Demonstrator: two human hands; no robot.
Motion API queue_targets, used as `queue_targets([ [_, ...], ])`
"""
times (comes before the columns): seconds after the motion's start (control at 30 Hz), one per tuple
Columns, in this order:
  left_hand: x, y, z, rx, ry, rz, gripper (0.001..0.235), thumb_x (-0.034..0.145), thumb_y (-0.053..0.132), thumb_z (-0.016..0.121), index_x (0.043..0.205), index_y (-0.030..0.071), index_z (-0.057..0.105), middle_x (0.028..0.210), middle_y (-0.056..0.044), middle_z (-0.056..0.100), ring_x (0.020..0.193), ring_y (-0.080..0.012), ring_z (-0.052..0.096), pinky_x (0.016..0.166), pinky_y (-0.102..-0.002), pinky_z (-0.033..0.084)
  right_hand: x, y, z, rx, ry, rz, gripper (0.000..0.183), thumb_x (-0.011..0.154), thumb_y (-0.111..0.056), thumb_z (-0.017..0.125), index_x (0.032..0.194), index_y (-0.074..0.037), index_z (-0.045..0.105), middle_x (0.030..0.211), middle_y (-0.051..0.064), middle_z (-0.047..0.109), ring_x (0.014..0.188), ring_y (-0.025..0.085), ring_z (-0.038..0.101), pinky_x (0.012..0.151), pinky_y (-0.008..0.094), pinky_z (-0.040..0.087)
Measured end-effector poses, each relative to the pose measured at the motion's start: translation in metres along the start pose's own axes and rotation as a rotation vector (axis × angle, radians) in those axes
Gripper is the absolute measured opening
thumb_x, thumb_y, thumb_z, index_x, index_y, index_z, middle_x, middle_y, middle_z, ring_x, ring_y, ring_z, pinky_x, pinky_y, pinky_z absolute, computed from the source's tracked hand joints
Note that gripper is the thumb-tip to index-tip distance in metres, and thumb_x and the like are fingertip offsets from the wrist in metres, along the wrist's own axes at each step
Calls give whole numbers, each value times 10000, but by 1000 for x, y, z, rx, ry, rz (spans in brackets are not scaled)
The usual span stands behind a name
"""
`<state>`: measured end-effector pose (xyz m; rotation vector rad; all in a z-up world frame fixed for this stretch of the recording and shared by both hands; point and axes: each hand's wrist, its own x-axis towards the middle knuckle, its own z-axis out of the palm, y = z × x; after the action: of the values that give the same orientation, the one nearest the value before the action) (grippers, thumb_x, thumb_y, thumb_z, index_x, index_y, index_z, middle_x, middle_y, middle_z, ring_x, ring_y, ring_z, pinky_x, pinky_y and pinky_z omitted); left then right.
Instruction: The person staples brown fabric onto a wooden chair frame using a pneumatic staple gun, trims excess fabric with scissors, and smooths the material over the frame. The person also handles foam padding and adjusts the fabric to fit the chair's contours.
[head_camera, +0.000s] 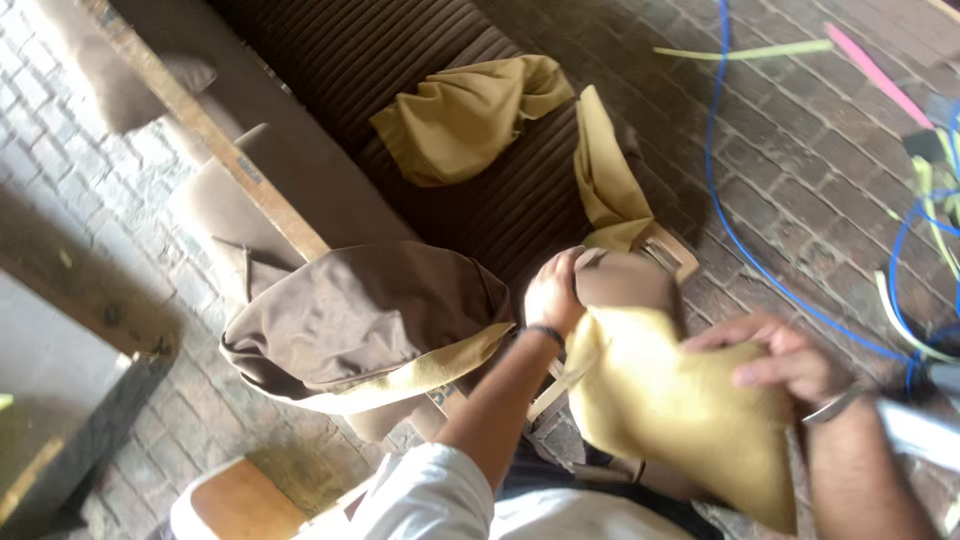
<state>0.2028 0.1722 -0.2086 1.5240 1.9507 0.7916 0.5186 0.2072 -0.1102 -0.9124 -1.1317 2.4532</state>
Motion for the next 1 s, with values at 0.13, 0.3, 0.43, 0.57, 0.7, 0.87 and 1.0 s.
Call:
queue_targets([
  [0.13, 28, -15, -20, -22, 47, 56, 440, 798, 26, 656, 1226, 126, 681, 1182, -155, 726, 1107, -347, 687, 964, -424, 555, -43, -7, -27, -73, 403, -163, 559, 765, -71, 668, 1312, 46, 666, 1191, 188, 757, 1039, 291, 727, 924, 426, 564],
  [0.3, 43, 2, -77, 22, -95, 61, 270, 796, 101, 782, 1064, 126, 790, 970, -136, 762, 896, -303, 730, 811, -401, 577, -32, -12, -80, -488, 654, -256, 543, 851, -49, 716, 1386, -15, 629, 1211, 121, 713, 1076, 202, 675, 942, 355, 533],
  [0.43, 11, 51, -110, -141, -77, -9, 311, 732, 198, 864, 1022, 109, 798, 958, -108, 805, 823, -196, 760, 776, -315, 597, 18, 1, -134, -903, 670, -80, 501, 853, -111, 783, 1331, -22, 661, 1146, 144, 748, 1026, 247, 697, 886, 390, 559],
  [0.57, -54, 118, -103, -166, 76, -46, 229, 862, 224, 833, 1047, 93, 804, 925, -116, 795, 758, -145, 733, 723, -284, 591, 57, 25, -155, -1187, 364, 193, 654, 792, -275, 833, 1336, 4, 602, 1153, 203, 777, 1050, 324, 761, 910, 424, 601],
  [0.7, -126, 182, -88, -310, 383, -61, 166, 886, 174, 802, 963, 34, 756, 832, -74, 763, 737, -98, 713, 675, -274, 577, 77, 61, -126, -991, 81, -68, 1178, 655, -201, 947, 1574, -45, 226, 1375, 257, 563, 1246, 369, 549, 1013, 424, 425],
  [0.87, -245, 231, -105, -375, 562, -132, 152, 889, 111, 803, 879, 6, 695, 734, -59, 638, 672, -136, 587, 602, -278, 484, 111, 97, -51, -633, -476, 345, 1014, 713, -166, 836, 1587, -155, 322, 1317, 178, 621, 1121, 286, 682, 954, 371, 612],
  [1.0, -357, 259, -113, -138, 674, -201, 198, 828, 88, 851, 842, 1, 674, 691, -86, 564, 615, -172, 548, 577, -300, 444, 113, 132, 23, -112, -746, 565, 743, 787, -130, 782, 1473, -117, 495, 1232, 83, 677, 990, 222, 680, 839, 404, 579],
])
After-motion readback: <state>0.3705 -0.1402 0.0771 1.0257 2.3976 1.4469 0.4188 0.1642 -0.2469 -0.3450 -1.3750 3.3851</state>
